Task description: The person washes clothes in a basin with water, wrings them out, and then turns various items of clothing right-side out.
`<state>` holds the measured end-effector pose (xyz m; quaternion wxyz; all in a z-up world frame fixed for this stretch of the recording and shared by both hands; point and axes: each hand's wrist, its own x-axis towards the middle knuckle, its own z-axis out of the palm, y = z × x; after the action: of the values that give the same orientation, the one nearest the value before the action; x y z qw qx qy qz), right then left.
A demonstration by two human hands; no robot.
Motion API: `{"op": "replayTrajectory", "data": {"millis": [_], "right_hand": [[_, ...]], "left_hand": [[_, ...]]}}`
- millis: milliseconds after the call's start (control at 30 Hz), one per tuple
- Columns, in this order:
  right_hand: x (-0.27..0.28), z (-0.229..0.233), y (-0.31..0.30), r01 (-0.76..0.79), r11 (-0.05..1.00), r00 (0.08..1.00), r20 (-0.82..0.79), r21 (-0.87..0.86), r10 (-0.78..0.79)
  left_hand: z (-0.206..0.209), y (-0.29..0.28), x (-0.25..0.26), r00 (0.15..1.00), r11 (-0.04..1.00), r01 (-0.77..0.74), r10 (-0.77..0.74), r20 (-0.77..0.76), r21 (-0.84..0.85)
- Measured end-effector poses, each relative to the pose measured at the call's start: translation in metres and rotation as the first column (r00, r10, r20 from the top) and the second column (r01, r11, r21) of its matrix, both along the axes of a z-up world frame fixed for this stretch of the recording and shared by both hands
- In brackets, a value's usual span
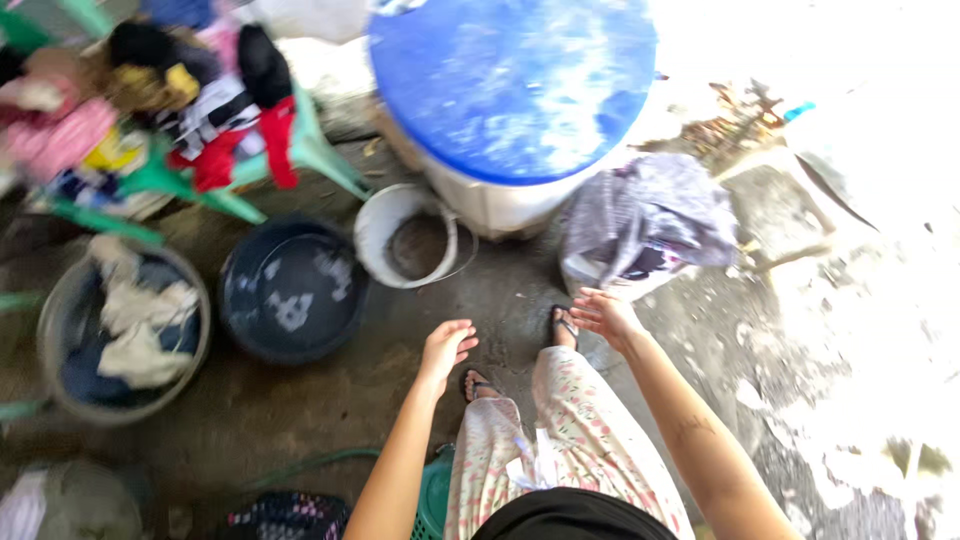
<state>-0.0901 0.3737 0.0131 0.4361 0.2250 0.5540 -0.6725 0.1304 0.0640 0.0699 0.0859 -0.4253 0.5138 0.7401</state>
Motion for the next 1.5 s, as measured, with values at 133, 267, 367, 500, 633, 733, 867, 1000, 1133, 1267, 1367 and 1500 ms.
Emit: {"op": "replayTrajectory", "data": {"millis": [133,267,367,500,633,733,867,1000,1133,1267,1367,1500], "right_hand": [[-0.040,-0.014,0.043,0.010,0.978,0.995,-0.096,0.211,0.010],[-0.091,-0.031,0.062,0.031,0.939,0.991,-0.131,0.343,0.015],[-0.124,-0.052,0.059,0.031,0.881,0.998,-0.061,0.472,-0.002],[-0.157,-0.083,0.035,0.106,0.760,0.993,-0.038,0.641,-0.107],[-0.187,-0.103,0.016,0.071,0.730,0.987,0.056,0.680,-0.148],[-0.195,-0.102,0.014,0.321,0.816,0.938,-0.044,0.480,-0.344],[-0.197,-0.054,0.025,0.640,0.767,0.722,-0.304,-0.049,-0.622],[-0.142,0.065,0.056,0.510,0.827,0.770,-0.302,-0.238,-0.562],[-0.048,0.124,0.041,0.303,0.917,0.863,-0.333,-0.261,-0.380],[0.019,0.133,-0.001,-0.218,0.958,0.861,-0.425,0.186,0.279],[0.032,0.148,-0.038,-0.538,0.770,0.674,-0.373,0.343,0.638],[0.050,0.172,-0.097,-0.724,0.670,0.490,-0.562,0.164,0.666]], "left_hand": [[-0.009,0.031,-0.031,0.990,0.993,0.119,-0.121,0.078,0.026],[-0.020,0.063,-0.055,0.974,0.984,0.151,-0.164,0.159,0.092],[-0.025,0.081,-0.069,0.965,0.981,0.153,-0.175,0.197,0.124],[-0.030,0.100,-0.077,0.955,0.982,0.106,-0.145,0.260,0.157],[-0.036,0.102,-0.091,0.952,0.987,0.044,-0.088,0.292,0.154],[-0.037,0.102,-0.102,0.963,0.988,0.008,-0.049,0.265,0.154],[-0.015,0.107,-0.142,0.981,0.984,0.052,-0.082,0.178,0.171],[0.041,0.120,-0.198,0.995,0.962,0.093,-0.099,0.009,0.255],[0.093,0.130,-0.227,0.998,0.789,0.057,-0.067,-0.007,0.612],[0.075,0.135,-0.189,0.987,0.848,0.152,-0.152,-0.042,0.508],[0.026,0.124,-0.131,0.993,0.945,-0.107,0.119,-0.018,0.308],[-0.016,0.073,-0.040,0.883,0.878,-0.461,0.468,-0.028,0.130]]}}
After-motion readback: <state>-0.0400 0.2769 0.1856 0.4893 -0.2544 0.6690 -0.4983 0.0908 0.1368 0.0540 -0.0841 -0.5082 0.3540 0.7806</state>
